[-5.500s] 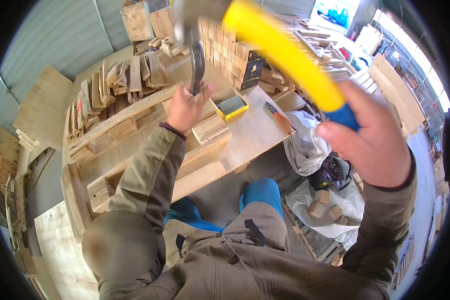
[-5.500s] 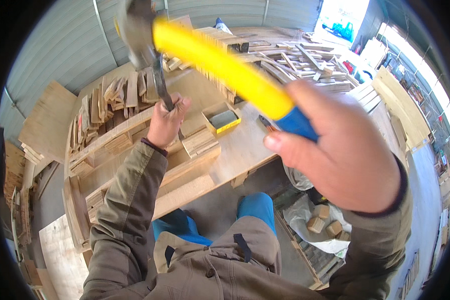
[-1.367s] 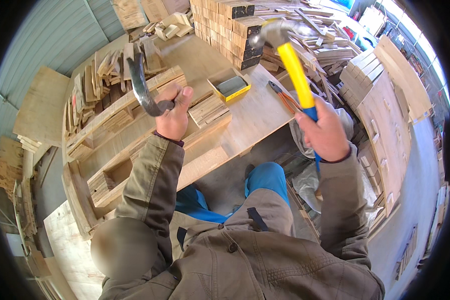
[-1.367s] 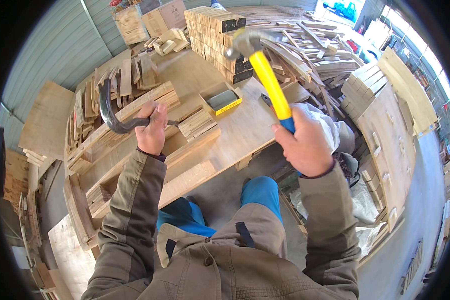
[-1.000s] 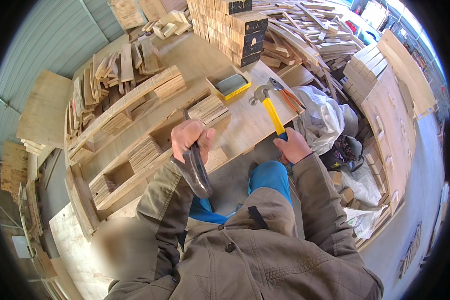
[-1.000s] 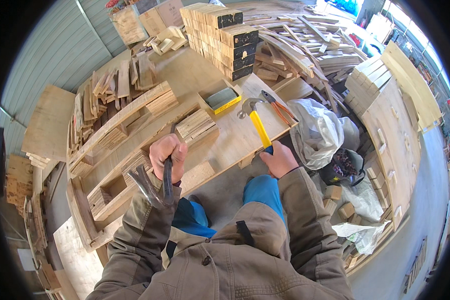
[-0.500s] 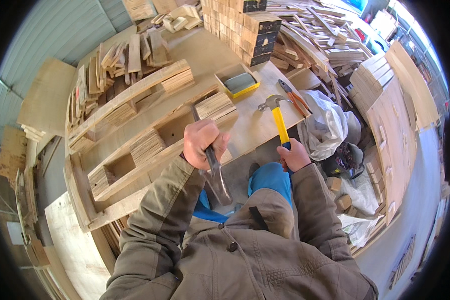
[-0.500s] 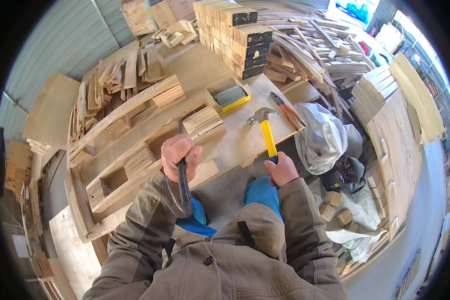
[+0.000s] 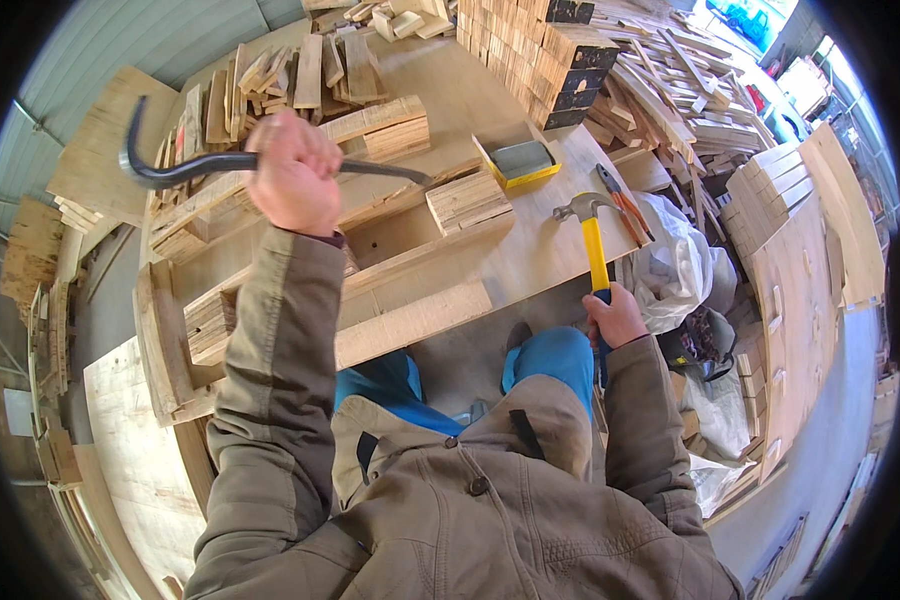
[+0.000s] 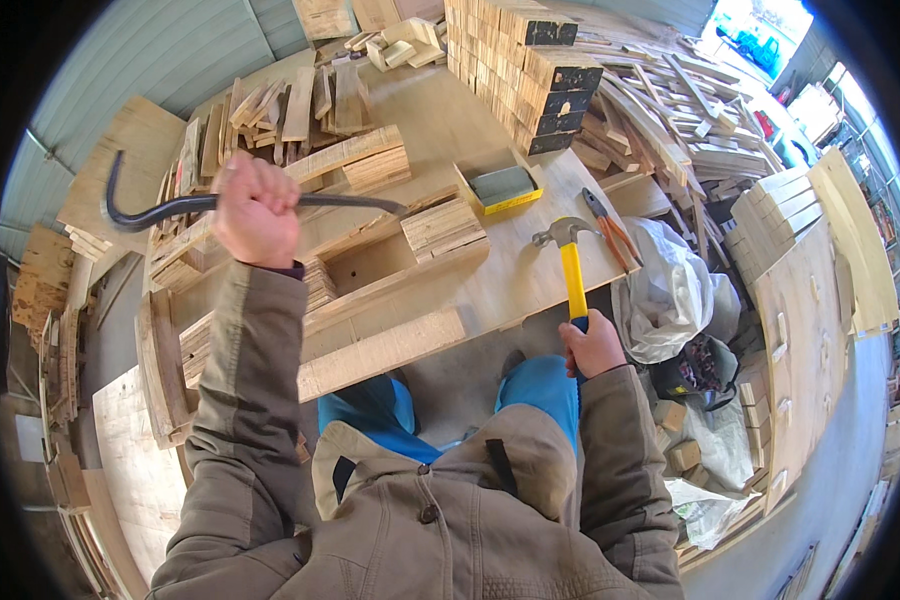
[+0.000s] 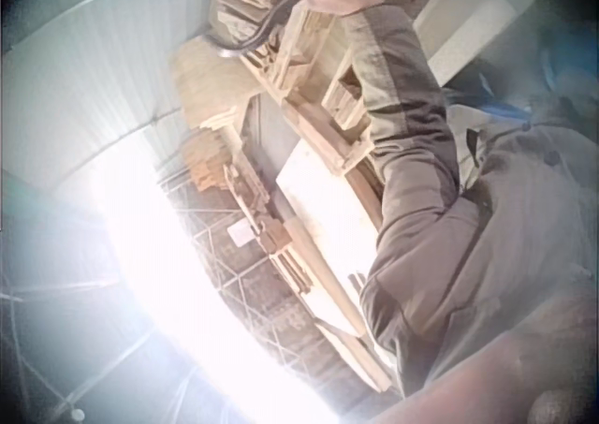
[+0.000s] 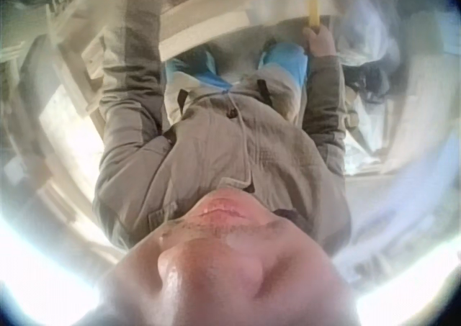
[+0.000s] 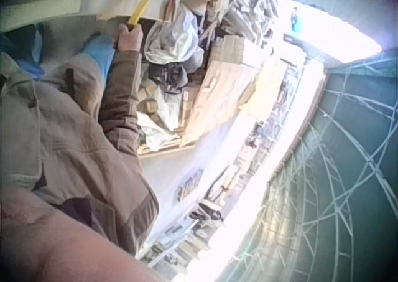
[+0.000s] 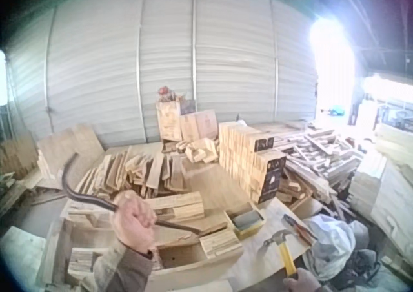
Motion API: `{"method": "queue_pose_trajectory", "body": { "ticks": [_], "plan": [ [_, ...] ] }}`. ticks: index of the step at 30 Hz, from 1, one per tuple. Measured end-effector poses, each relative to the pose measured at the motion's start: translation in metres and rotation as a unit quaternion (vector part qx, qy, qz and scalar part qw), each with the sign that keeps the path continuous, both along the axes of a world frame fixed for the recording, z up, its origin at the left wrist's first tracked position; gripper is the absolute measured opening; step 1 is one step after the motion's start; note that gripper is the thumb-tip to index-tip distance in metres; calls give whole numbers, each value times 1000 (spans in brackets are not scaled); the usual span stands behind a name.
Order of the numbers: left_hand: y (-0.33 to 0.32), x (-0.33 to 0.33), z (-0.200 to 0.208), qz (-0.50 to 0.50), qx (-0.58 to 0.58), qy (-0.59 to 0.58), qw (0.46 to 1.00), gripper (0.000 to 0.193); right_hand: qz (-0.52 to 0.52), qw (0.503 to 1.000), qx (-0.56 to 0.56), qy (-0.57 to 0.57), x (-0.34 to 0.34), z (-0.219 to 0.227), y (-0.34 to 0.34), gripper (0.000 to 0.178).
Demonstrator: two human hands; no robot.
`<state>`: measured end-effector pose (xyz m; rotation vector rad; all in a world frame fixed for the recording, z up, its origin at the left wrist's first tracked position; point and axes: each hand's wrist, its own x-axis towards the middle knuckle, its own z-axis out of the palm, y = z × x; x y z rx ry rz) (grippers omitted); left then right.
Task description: The person assembles a wooden pallet by hand, using a hammer and a crowbar to drive nails into wooden planks and blocks. The person positions planks, hammers nails, and uses the crowbar to pry and align components.
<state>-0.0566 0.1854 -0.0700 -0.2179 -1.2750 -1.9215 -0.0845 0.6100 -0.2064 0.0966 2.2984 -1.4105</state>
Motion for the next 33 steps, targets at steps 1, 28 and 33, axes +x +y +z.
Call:
{"method": "queue_pose_trajectory", "body": {
  "ticks": [1,28,33],
  "plan": [
    [-10,4,8,-7,0,13,1000,42,-4,1000,-1,-4,-1,0,0,21],
    [-89,144,9,92,-66,18,993,41,-40,999,12,-15,3,-7,-12,16],
    [-90,146,7,81,-53,16,995,41,-44,999,4,-19,3,-8,-11,17]
  ]
}}
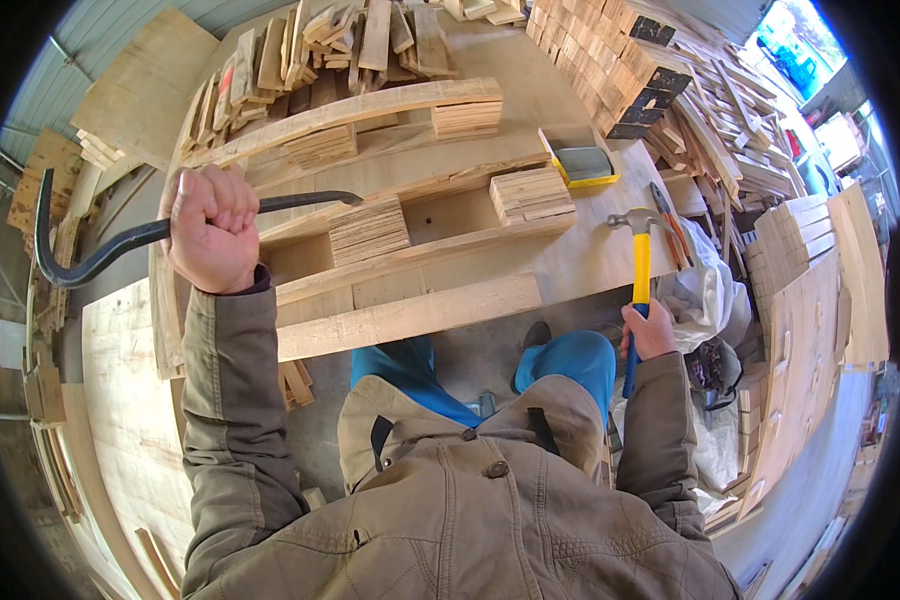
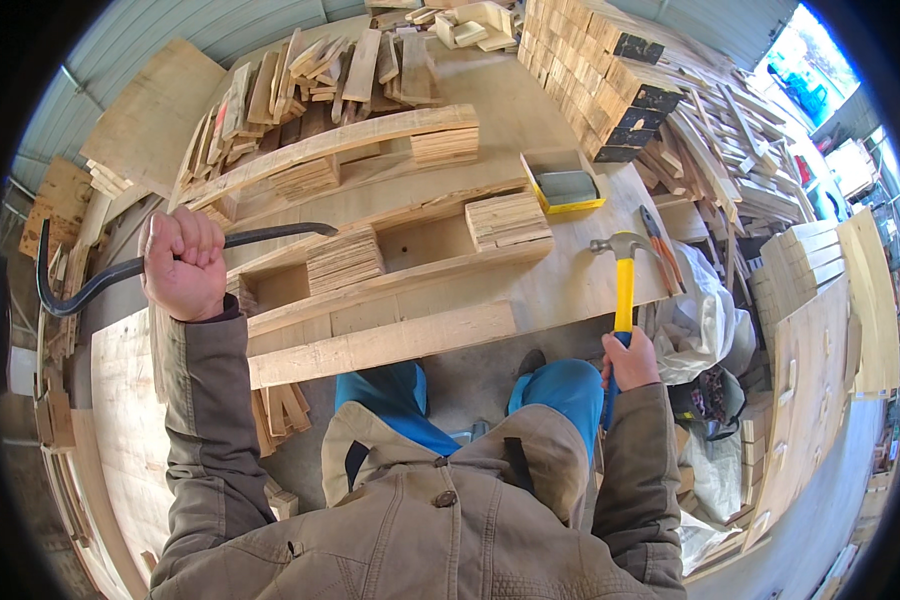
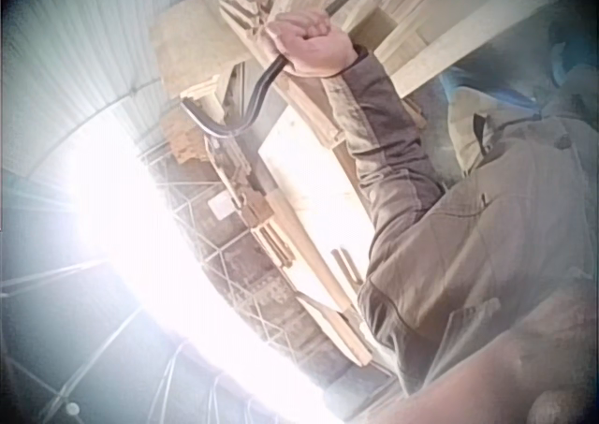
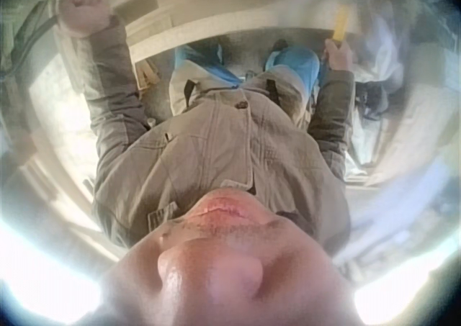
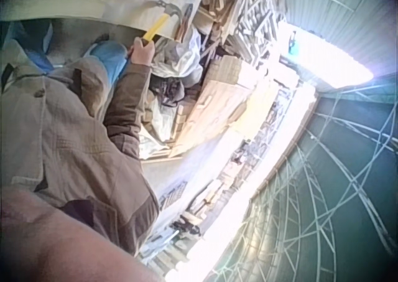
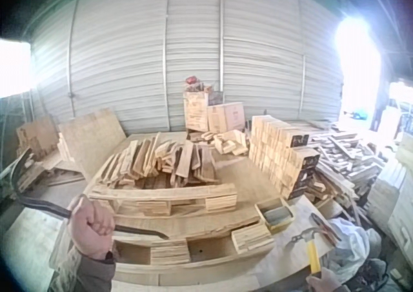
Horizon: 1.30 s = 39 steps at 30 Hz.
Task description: The person assembles a wooden pallet by hand, using a hammer and a crowbar to drive nails into wooden planks and blocks. The person positions planks, hammers nails, and uses the crowbar to pry and align components.
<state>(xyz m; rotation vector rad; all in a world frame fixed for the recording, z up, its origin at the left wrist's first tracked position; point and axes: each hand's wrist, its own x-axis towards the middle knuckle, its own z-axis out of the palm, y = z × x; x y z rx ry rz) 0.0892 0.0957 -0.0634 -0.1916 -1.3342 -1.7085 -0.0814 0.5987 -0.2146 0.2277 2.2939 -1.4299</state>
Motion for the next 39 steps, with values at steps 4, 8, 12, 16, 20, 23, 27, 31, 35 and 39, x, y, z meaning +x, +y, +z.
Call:
{"method": "queue_pose_trajectory", "body": {
  "ticks": [4,8,12,16,20,23,27,31,35,39],
  "plan": [
    [1,0,0,2,-4,-11,1000,41,5,1000,1,4,0,-1,1,17],
    [5,-3,3,20,17,-34,999,40,3,1000,0,7,0,-3,1,17],
    [11,-14,10,-4,3,-39,999,40,7,1000,7,10,1,-3,0,18],
    [19,-27,18,2,-21,-74,997,41,9,1000,4,11,1,-2,1,18],
    [26,-35,23,0,-31,-91,995,41,7,1000,-1,7,0,0,2,18],
    [26,-37,25,-11,-31,-89,995,41,9,1000,-4,8,-1,-1,3,17],
    [23,-37,25,-14,-21,-90,996,41,1,1000,-12,1,-2,-3,4,17],
    [22,-36,26,-9,-21,-99,995,40,6,1000,-14,3,-3,-4,5,17],
    [22,-39,27,-7,-42,-105,994,40,1,1000,-14,-1,-2,-4,5,17],
    [28,-47,27,-13,-64,-123,990,40,-2,1000,-15,2,-1,-3,4,17]
  ]
}}
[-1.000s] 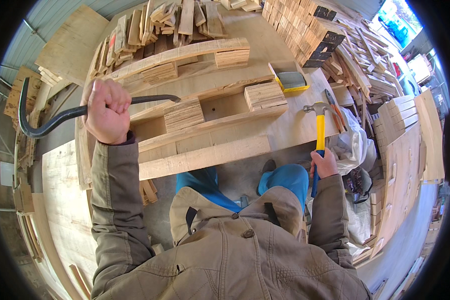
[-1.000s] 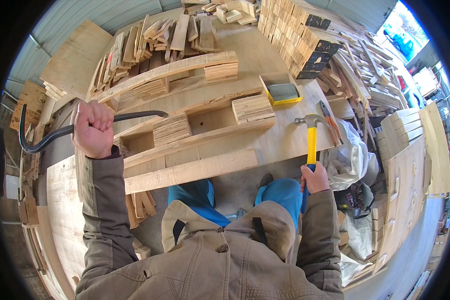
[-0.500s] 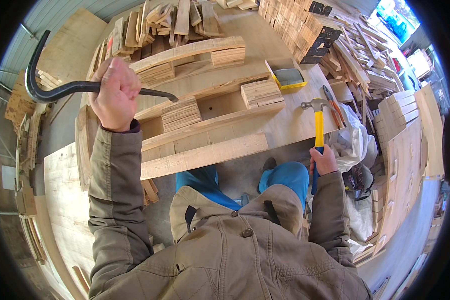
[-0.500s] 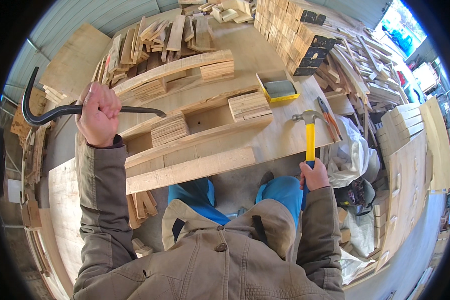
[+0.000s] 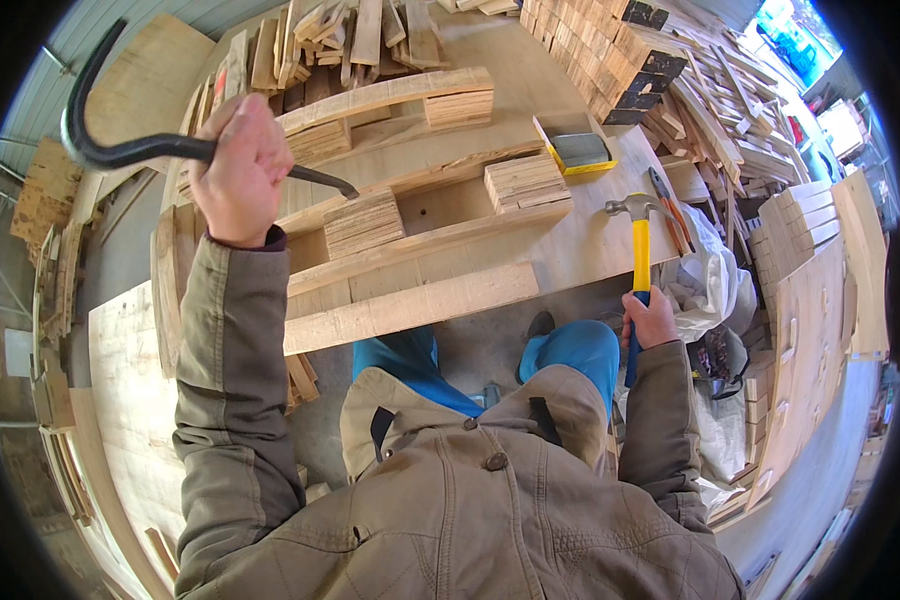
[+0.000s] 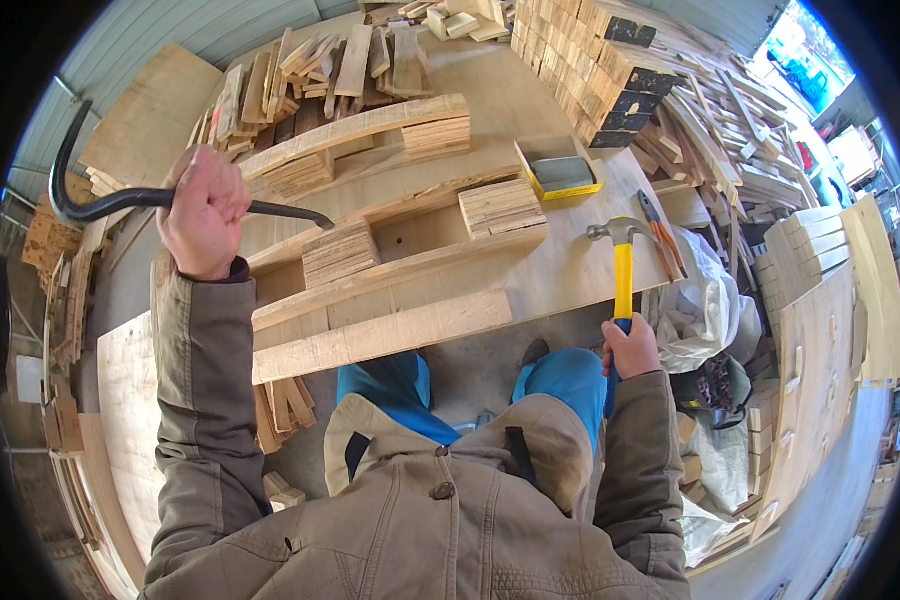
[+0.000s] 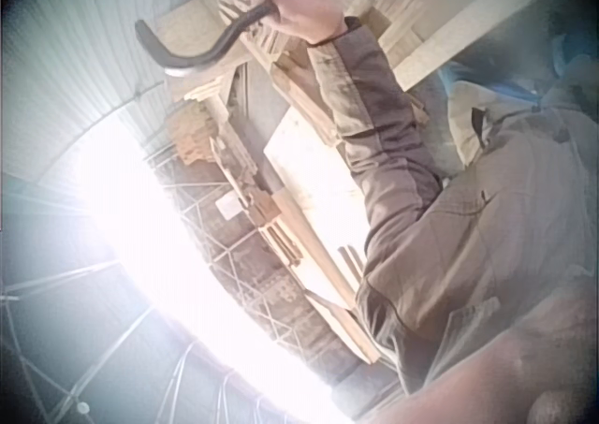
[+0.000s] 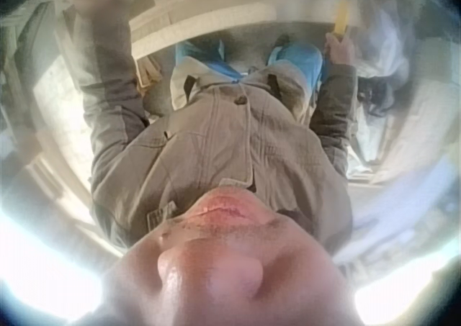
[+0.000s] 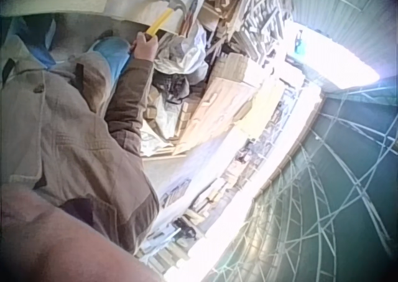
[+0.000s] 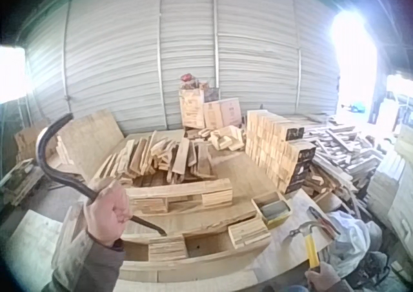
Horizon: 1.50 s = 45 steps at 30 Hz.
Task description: The person assembles a wooden pallet by hand, using a hammer and a crowbar to drive nails into wooden planks and blocks. The person positions planks, hammers nails, and uses the crowbar to pry and align components.
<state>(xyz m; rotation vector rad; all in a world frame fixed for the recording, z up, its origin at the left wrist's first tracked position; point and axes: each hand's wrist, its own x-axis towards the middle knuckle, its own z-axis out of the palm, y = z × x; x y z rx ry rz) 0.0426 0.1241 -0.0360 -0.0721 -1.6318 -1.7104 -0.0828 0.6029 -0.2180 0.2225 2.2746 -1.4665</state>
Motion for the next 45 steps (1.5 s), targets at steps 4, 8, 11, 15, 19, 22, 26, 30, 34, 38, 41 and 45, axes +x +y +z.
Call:
{"method": "queue_pose_trajectory", "body": {
  "ticks": [4,8,11,15,19,22,26,30,34,38,41,45],
  "plan": [
    [9,-9,1,17,-22,-36,999,41,17,999,18,23,1,7,-3,16],
    [15,-14,-1,11,-21,-51,998,38,14,999,27,40,6,29,-6,17],
    [17,-16,-2,18,-38,-57,997,36,9,998,14,68,13,62,-10,17],
    [22,-19,-2,41,-81,-51,995,35,39,984,-53,166,24,133,-22,17],
    [25,-20,0,54,-85,-67,993,43,82,948,-103,291,49,222,-41,24],
    [23,-21,0,35,-78,-64,994,44,133,899,-160,387,73,278,-58,32],
    [20,-23,-3,49,-98,-67,992,44,186,849,-168,466,103,330,-81,31],
    [18,-22,-4,69,-120,-60,989,42,302,797,-71,518,115,353,-119,33],
    [17,-19,-6,71,-131,-42,988,39,401,765,80,498,110,354,-138,33],
    [15,-18,-7,89,-141,-50,985,41,375,770,106,506,109,372,-123,34],
    [16,-18,-8,74,-128,-50,988,43,252,791,26,558,113,398,-116,36],
    [18,-16,-6,57,-129,-42,989,44,267,782,-54,561,89,428,-113,38]
  ]
}}
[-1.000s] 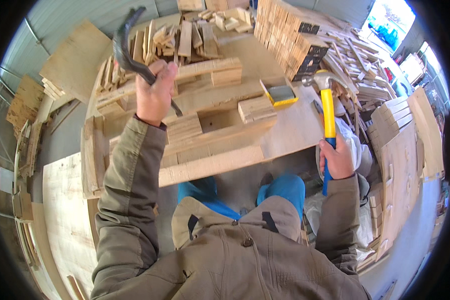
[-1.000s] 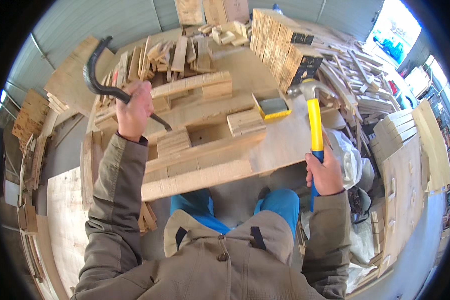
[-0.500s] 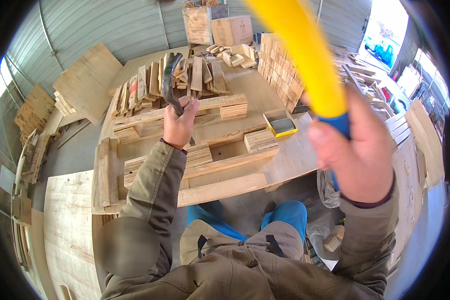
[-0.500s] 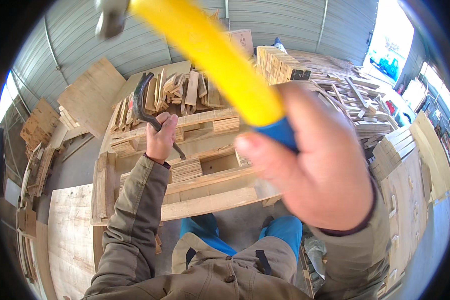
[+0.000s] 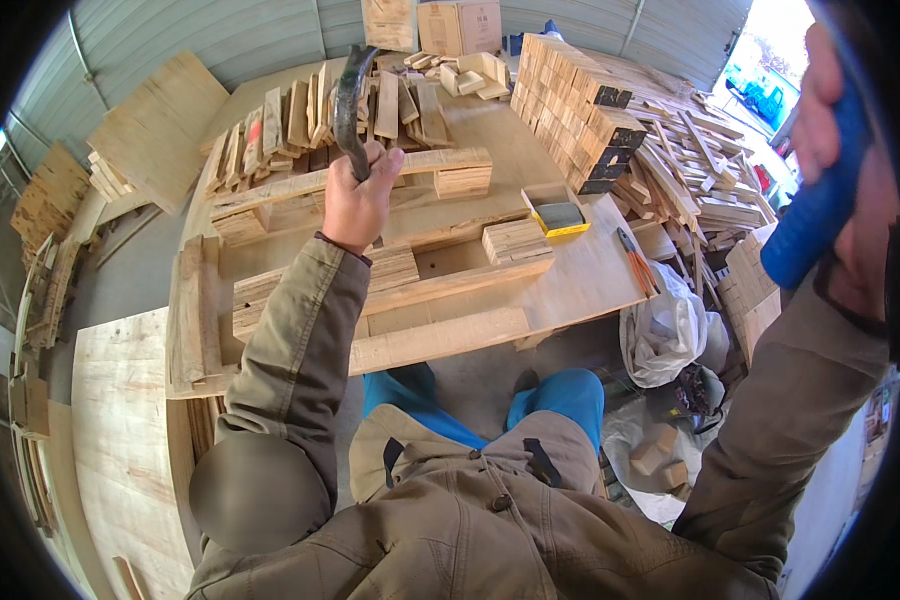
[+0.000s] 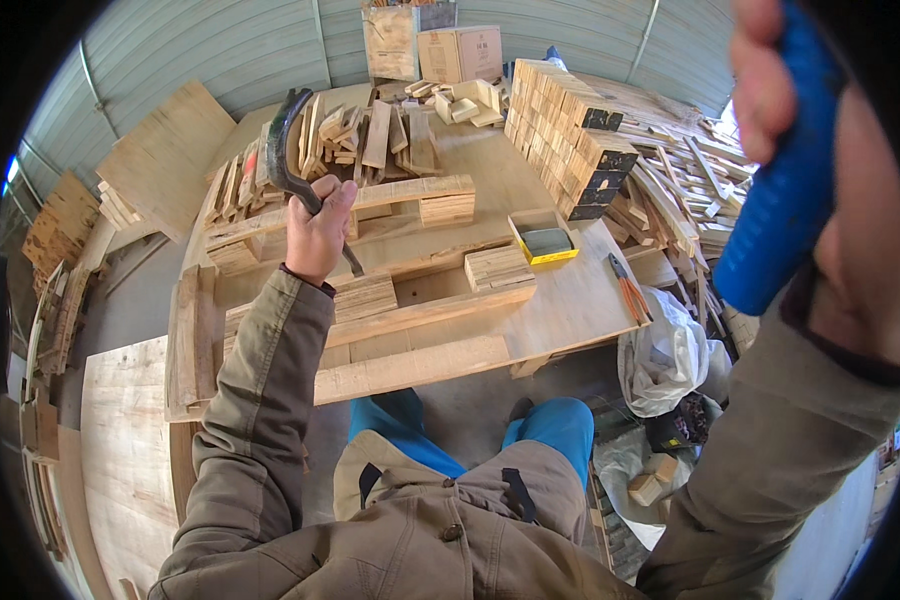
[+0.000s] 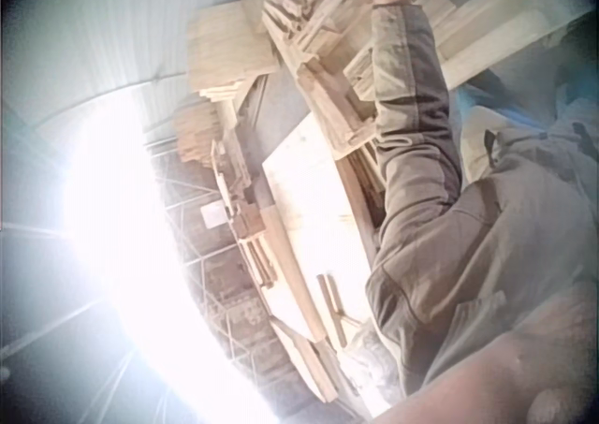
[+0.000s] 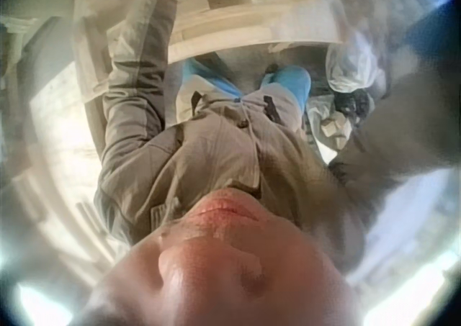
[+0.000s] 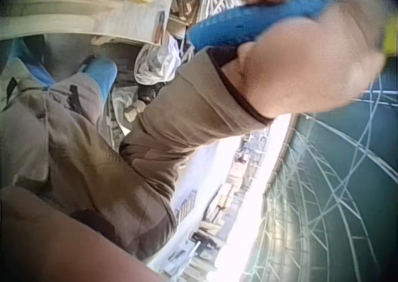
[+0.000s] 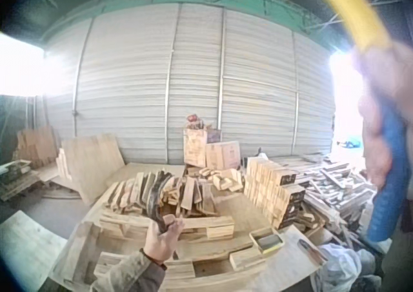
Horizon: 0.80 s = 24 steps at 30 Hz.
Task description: The person assembles a wooden pallet by hand, using a hammer and a crowbar to drive nails into wooden planks and blocks. The person positions planks, hammers nails, and uses the crowbar to pry and align components.
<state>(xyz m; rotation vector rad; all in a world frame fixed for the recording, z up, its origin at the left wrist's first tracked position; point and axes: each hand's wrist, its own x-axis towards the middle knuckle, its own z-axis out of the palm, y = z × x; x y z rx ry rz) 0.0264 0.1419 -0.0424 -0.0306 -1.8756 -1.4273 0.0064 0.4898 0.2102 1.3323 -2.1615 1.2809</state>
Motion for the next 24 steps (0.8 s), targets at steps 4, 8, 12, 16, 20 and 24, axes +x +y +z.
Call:
{"method": "queue_pose_trajectory", "body": {
  "ticks": [4,8,12,16,20,24],
  "plan": [
    [2,2,1,8,-18,4,1000,43,6,994,-110,-13,-2,-33,5,37],
    [4,4,-3,-5,4,-10,1000,42,-2,956,271,113,9,-63,-12,41],
    [4,6,-8,-8,3,-1,1000,42,7,977,212,22,21,-48,-15,34],
    [-3,-1,-6,-4,-8,-5,1000,42,-72,992,100,6,15,-26,-1,32],
    [-6,-4,-6,-12,-4,-7,1000,42,-54,998,27,29,5,-22,-6,32],
    [-4,-1,-8,-17,-15,-3,1000,42,-53,996,65,40,13,-55,-21,32]
  ]
}}
